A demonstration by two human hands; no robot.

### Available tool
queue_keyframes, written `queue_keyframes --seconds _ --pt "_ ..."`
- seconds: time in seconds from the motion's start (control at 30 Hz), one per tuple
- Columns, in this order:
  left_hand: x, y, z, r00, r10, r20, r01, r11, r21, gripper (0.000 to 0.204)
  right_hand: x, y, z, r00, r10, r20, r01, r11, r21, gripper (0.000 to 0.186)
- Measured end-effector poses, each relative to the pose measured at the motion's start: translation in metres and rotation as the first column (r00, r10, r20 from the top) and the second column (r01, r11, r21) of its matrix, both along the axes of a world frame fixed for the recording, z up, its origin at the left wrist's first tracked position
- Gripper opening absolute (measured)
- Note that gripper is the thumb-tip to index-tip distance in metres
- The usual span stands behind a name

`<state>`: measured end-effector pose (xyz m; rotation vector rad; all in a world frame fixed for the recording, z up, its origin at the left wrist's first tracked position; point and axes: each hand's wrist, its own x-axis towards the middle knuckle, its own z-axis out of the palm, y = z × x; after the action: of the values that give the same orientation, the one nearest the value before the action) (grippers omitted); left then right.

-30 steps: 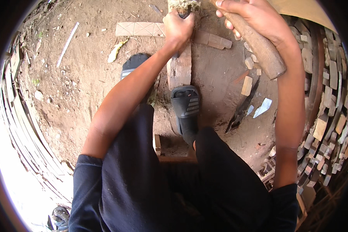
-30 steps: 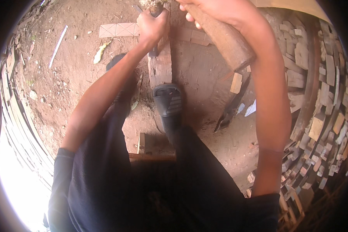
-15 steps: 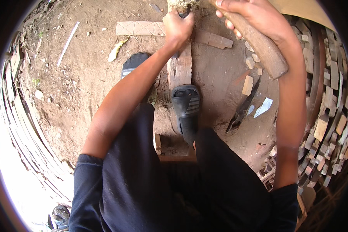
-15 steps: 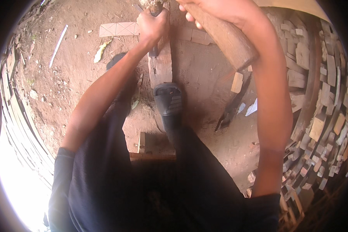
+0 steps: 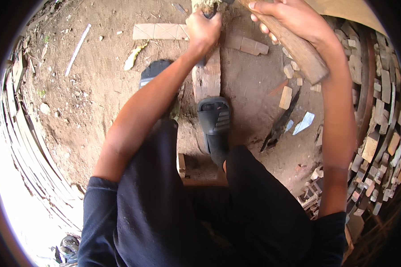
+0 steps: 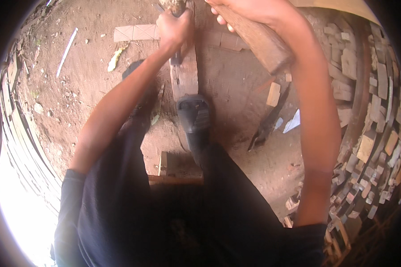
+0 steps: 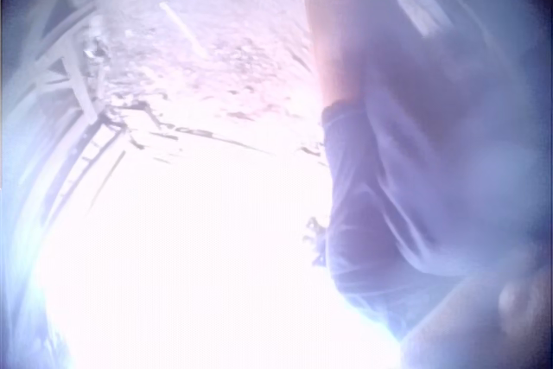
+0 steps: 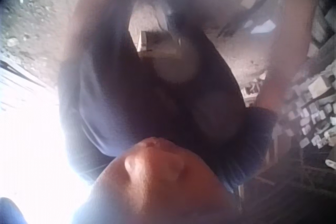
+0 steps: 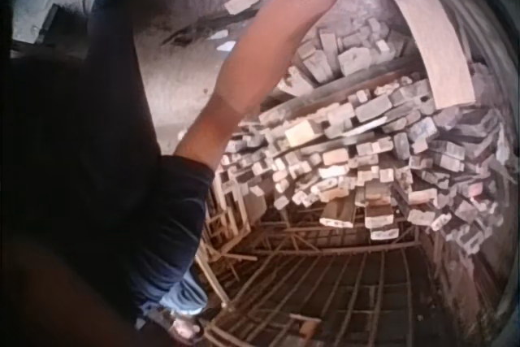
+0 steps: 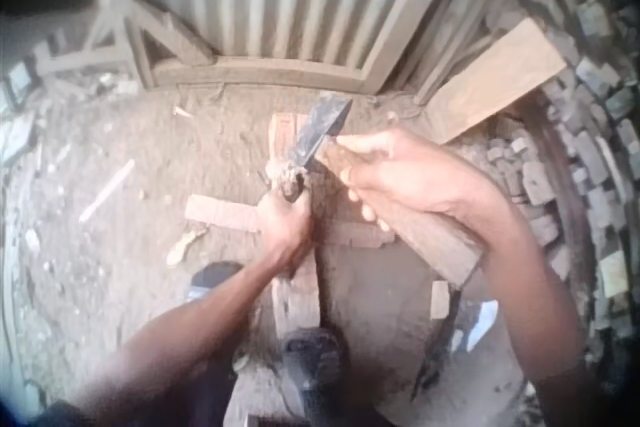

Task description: The person sits on the ground and uses a chisel and hammer to carve a piece of wood. They repeatedly strike the chisel to remove wood shavings and occasionally clear debris from the workpiece.

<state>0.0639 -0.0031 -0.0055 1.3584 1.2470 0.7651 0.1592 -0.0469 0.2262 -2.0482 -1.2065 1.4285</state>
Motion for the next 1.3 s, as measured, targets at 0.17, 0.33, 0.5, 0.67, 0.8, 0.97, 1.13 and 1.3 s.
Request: queue_keyframes --seconds 0.17,0.33,0.5,0.67,0.8,0.97,1.13,1.3 --pt "0.003 0.007 -0.001 0.998 0.063 -0.008 -0.063 0.998 0.027 0.031 -0.011 0.01 0.0 0.981 -0.088 0.175 0.058 0.984 0.171 0.049" --pt "0.004 0.009 -0.008 0.997 0.068 -0.037 -0.067 0.997 0.034 0.032 -0.019 0.021 0.0 0.979 -0.032 0.202 -0.001 0.987 0.164 0.045" --pt "0.002 0.008 -0.004 0.997 0.067 -0.035 -0.066 0.997 0.04 0.032 -0.009 0.021 -0.01 0.993 0.121 -0.009 -0.12 0.989 0.087 0.041" --pt "0.004 0.009 -0.01 0.998 0.069 -0.01 -0.069 0.997 0.039 0.031 -0.008 0.035 -0.012 0.99 -0.063 0.128 0.036 0.979 0.202 0.037" --pt "0.002 0.005 0.0 0.999 0.043 -0.005 -0.043 0.999 -0.005 0.03 -0.022 0.027 -0.001 0.962 -0.001 0.274 -0.042 0.988 0.151 0.045" --pt "0.0 0.004 -0.001 0.998 0.067 0.004 -0.067 0.997 0.03 0.029 -0.003 0.024 -0.003 0.983 0.17 0.064 -0.167 0.985 -0.047 0.052" --pt "0.0 0.003 0.002 0.993 0.084 -0.077 -0.071 0.985 0.157 0.031 0.001 0.007 -0.028 0.995 -0.028 -0.099 0.034 0.998 0.055 0.052" --pt "0.002 0.005 -0.005 0.974 0.026 -0.227 0.018 0.981 0.192 0.035 0.002 -0.01 -0.037 0.956 -0.279 -0.089 0.281 0.959 0.019 0.055"
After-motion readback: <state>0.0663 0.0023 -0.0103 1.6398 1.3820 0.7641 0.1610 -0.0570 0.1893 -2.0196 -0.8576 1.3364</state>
